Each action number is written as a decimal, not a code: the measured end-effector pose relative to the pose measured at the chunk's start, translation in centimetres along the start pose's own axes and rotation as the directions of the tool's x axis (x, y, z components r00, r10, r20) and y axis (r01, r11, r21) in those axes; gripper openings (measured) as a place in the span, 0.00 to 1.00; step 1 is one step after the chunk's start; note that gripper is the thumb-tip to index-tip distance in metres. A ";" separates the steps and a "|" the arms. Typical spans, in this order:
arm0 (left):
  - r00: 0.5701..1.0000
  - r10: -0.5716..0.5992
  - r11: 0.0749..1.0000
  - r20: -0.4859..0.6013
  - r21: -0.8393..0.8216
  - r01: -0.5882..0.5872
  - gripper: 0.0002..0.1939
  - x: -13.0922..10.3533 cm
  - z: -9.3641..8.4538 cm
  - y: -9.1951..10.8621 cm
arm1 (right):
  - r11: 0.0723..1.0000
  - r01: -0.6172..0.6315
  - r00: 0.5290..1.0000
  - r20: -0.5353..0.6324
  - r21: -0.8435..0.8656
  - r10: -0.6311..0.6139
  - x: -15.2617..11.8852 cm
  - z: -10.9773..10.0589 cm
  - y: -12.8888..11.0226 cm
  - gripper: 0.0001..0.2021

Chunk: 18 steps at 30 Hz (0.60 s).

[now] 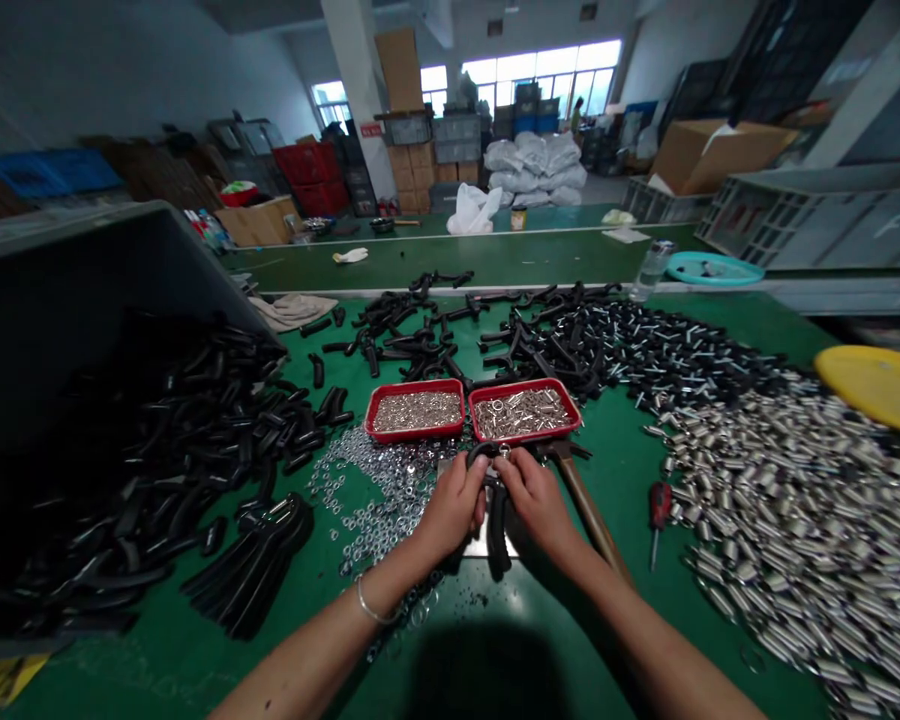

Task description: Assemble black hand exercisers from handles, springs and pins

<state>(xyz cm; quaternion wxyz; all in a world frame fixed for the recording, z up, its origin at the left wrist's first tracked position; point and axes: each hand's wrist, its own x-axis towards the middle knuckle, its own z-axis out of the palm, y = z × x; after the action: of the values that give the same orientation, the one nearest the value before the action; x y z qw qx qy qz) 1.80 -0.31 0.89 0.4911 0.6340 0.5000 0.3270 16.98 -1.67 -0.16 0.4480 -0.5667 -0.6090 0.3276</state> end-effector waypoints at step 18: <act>0.941 0.127 0.834 0.315 0.480 -0.273 0.29 -2.5 -4.0 -1.0 | 0.966 -0.243 0.866 0.468 0.089 0.175 -3.8 -0.6 -1.3 0.17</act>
<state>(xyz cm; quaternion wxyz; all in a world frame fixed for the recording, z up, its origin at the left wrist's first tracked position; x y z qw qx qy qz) -2.85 -1.47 1.33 0.3290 0.8299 0.4279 0.1410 16.83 -5.66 0.62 0.2942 -0.5026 -0.6065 0.5413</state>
